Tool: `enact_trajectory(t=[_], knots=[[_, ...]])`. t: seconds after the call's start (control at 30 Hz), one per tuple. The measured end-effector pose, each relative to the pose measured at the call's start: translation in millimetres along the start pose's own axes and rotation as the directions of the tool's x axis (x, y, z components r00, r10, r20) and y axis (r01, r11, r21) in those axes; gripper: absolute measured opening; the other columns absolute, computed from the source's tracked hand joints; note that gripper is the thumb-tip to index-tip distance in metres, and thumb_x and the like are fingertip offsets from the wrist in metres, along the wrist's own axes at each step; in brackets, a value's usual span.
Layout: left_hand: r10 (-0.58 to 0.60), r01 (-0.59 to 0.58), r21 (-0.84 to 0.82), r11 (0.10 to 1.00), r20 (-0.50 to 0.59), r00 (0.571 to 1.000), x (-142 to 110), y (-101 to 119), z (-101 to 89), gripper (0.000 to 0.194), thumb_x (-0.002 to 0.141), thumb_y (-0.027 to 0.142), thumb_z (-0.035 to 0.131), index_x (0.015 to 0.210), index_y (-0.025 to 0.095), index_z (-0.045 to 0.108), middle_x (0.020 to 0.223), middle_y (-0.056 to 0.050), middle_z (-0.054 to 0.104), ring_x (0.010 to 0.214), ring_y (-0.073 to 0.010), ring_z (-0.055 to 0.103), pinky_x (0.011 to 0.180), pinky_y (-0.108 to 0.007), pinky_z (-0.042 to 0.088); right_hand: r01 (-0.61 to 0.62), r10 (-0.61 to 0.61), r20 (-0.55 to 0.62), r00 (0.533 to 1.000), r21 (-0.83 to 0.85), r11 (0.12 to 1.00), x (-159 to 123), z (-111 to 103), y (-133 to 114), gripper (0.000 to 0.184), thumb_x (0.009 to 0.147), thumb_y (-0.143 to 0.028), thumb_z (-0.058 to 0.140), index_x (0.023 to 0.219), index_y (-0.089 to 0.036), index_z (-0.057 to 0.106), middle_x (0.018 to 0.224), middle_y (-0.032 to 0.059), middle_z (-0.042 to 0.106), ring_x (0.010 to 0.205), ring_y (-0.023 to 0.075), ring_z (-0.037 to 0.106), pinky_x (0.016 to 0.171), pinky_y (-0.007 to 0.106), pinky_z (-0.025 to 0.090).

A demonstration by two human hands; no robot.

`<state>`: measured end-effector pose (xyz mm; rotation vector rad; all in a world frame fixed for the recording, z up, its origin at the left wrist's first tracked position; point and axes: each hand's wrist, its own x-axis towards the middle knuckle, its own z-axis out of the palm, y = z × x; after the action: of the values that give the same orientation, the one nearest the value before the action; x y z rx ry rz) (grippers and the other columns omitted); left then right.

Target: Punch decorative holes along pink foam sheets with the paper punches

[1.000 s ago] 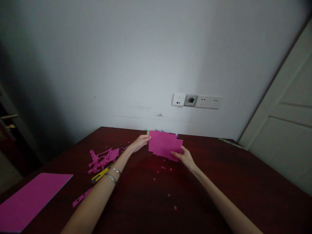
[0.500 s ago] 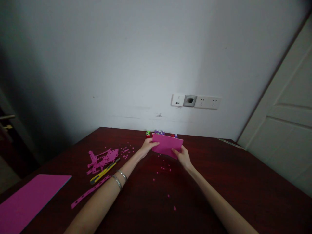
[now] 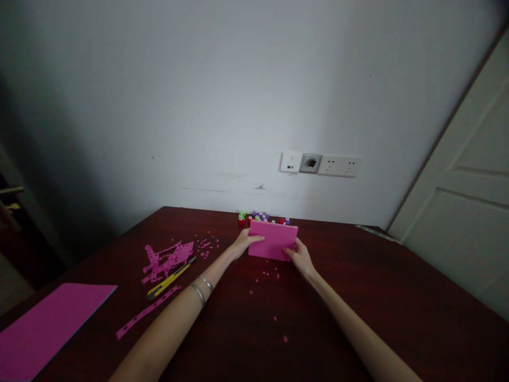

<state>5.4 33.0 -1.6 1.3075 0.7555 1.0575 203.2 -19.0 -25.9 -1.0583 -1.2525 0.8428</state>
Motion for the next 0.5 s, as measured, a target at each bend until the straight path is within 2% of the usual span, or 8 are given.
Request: enact_trajectory(t=[0.13,0.23,0.33,0.43,0.5], knots=[[-0.024,0.024,-0.001,1.0,-0.026,0.999,0,-8,0.4,0.017,0.054,0.019,0.063,0.068,0.01,0.06,0.062,-0.003,0.062,0.057,-0.014,0.057,0.06,-0.026,0.046,0.01,-0.011,0.002,1.0,0.053,0.999,-5,1,2,0.039,0.055,-0.022,0.062,0.093,-0.019,0.058,0.087,0.0032,0.069,0.081,0.0218,0.063,0.077,0.037,0.049],[-0.016,0.022,0.059,0.998,-0.104,0.994,0,-16,5.3,0.005,0.054,0.014,0.055,0.058,0.012,0.054,0.053,0.001,0.056,0.049,-0.0114,0.051,0.051,-0.023,0.041,0.023,-0.022,-0.019,1.0,0.069,0.997,-9,6,5,0.037,0.057,-0.024,0.066,0.093,-0.019,0.06,0.092,0.0041,0.069,0.088,0.0227,0.062,0.083,0.039,0.047],[0.018,0.007,0.144,0.99,-0.174,0.985,3,-16,12.3,0.004,0.056,0.01,0.05,0.058,0.013,0.051,0.05,0.002,0.052,0.048,-0.0113,0.049,0.051,-0.023,0.04,0.042,-0.037,-0.065,0.997,0.08,0.996,-10,10,5,0.035,0.059,-0.028,0.069,0.092,-0.019,0.062,0.095,0.005,0.068,0.09,0.0232,0.061,0.086,0.039,0.045],[0.099,-0.045,0.238,0.97,-0.219,0.971,-2,0,24.0,0.019,0.058,0.006,0.047,0.072,0.013,0.056,0.066,-0.002,0.058,0.065,-0.0156,0.055,0.065,-0.028,0.045,0.065,-0.051,-0.145,0.988,0.094,0.993,-8,4,2,0.034,0.06,-0.031,0.07,0.09,-0.018,0.062,0.094,0.005,0.068,0.088,0.0226,0.061,0.084,0.038,0.046],[0.24,-0.148,0.339,0.929,-0.25,0.938,-19,17,37.7,0.039,0.06,0.002,0.048,0.095,0.016,0.055,0.094,-0.005,0.06,0.089,-0.0174,0.054,0.085,-0.031,0.042,0.077,-0.051,-0.225,0.973,0.106,0.991,-3,-8,-1,0.034,0.061,-0.032,0.071,0.09,-0.018,0.061,0.092,0.004,0.068,0.085,0.0214,0.061,0.081,0.036,0.047]])
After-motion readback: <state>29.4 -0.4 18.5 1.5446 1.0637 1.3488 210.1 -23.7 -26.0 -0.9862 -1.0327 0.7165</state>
